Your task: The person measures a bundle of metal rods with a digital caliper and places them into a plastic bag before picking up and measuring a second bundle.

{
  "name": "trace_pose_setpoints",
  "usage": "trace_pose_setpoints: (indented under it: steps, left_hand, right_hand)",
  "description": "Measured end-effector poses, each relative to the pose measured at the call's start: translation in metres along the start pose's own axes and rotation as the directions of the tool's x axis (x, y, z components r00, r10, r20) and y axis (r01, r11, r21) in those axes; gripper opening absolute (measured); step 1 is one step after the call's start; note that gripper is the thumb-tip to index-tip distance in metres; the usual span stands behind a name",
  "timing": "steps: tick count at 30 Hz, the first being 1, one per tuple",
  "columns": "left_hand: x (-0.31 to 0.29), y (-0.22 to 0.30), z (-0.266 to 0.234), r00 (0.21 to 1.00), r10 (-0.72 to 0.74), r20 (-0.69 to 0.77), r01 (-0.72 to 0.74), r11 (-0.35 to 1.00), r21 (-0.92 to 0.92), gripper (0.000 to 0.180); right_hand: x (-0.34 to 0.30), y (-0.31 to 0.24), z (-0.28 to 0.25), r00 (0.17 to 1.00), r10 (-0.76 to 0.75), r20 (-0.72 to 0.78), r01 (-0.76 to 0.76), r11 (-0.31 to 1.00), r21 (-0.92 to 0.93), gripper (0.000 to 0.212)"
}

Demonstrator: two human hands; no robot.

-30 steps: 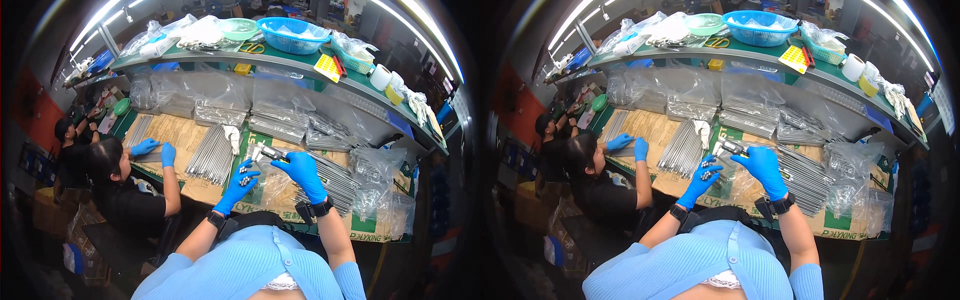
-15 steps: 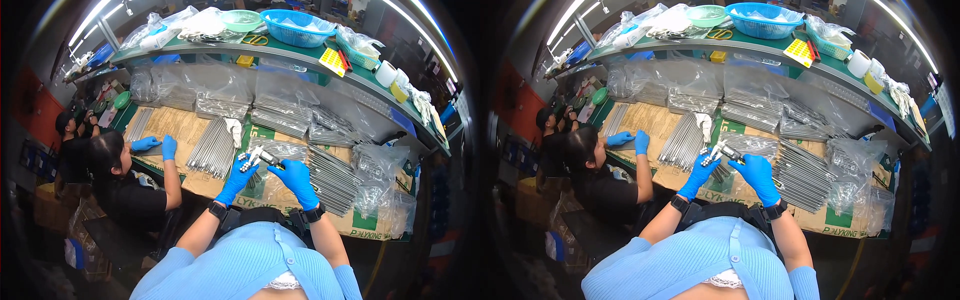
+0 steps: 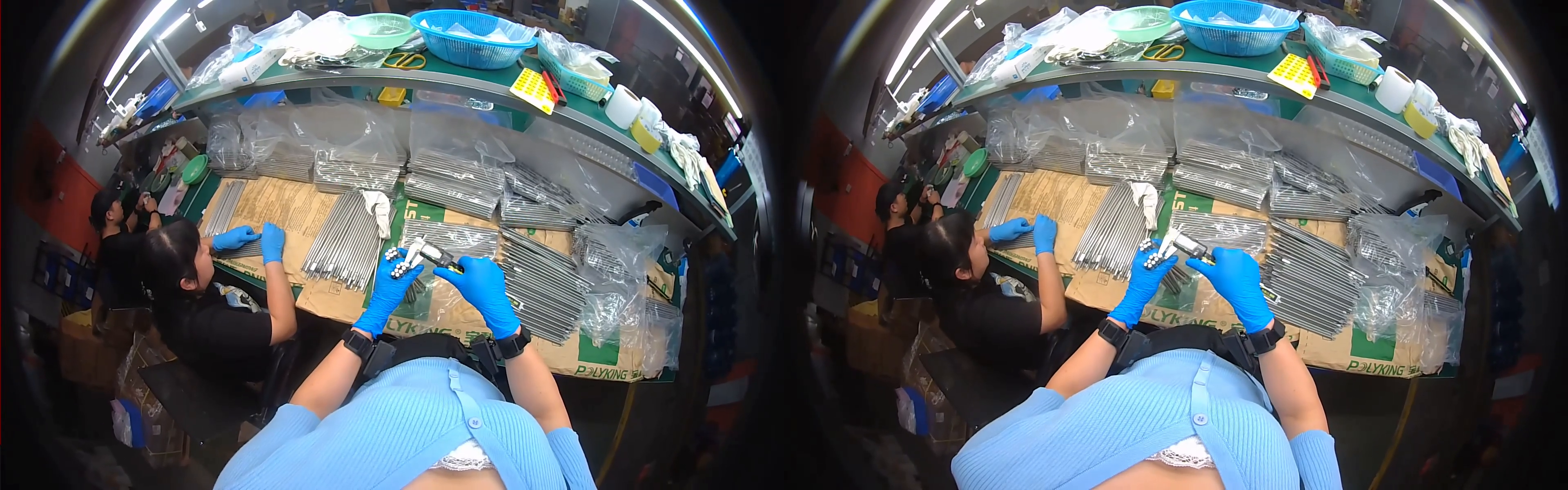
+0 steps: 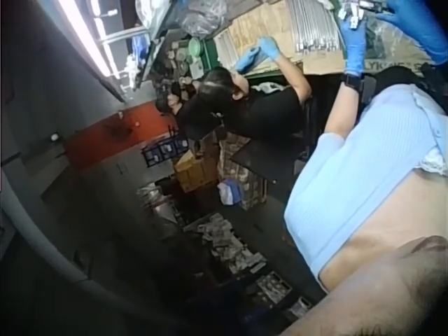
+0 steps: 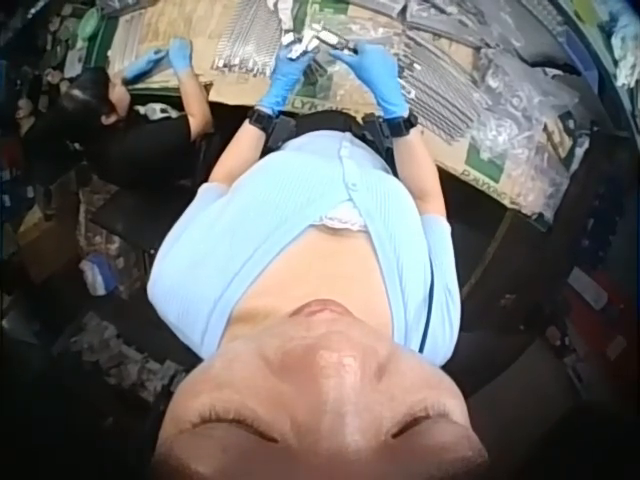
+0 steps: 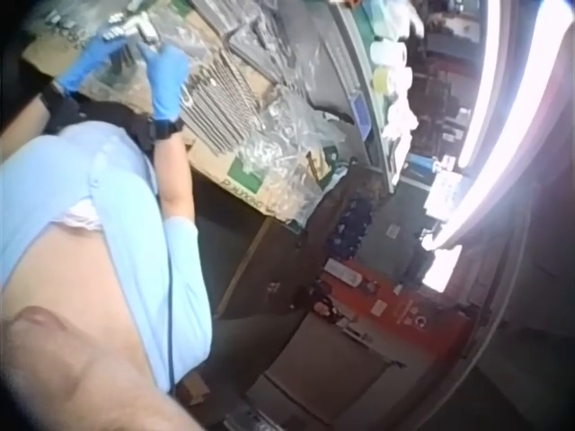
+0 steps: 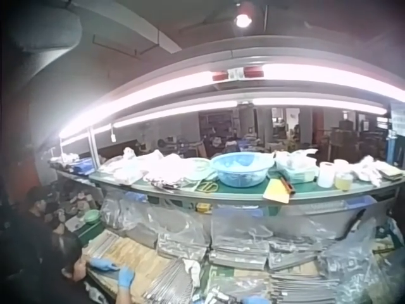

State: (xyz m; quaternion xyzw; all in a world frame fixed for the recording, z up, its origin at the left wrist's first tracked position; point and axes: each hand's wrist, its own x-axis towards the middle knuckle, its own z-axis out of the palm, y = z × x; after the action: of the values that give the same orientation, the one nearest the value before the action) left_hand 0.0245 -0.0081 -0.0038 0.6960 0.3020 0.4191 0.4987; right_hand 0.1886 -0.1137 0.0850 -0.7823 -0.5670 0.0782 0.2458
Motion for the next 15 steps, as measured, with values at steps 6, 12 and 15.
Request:
trace_pose_setpoints:
  steps: [6, 12, 15]
  left_hand:
    - [-0.009, -0.001, -0.013, 0.995, 0.064, 0.077, -0.064, 0.998, 0.003, 0.014]
    - [-0.016, 0.008, -0.018, 0.981, 0.141, 0.131, -0.149, 0.987, 0.055, 0.016]
    - [-0.019, 0.009, -0.018, 0.974, 0.162, 0.157, -0.175, 0.982, 0.069, 0.017]
  right_hand:
    - [0.005, -0.002, -0.044, 0.999, 0.049, 0.016, -0.049, 0.999, -0.015, 0.058]
    - [0.014, -0.003, -0.073, 0.999, 0.025, -0.04, -0.025, 1.0, 0.015, 0.054]
    - [0.02, -0.006, -0.059, 0.999, -0.022, -0.05, 0.022, 1.0, 0.009, 0.053]
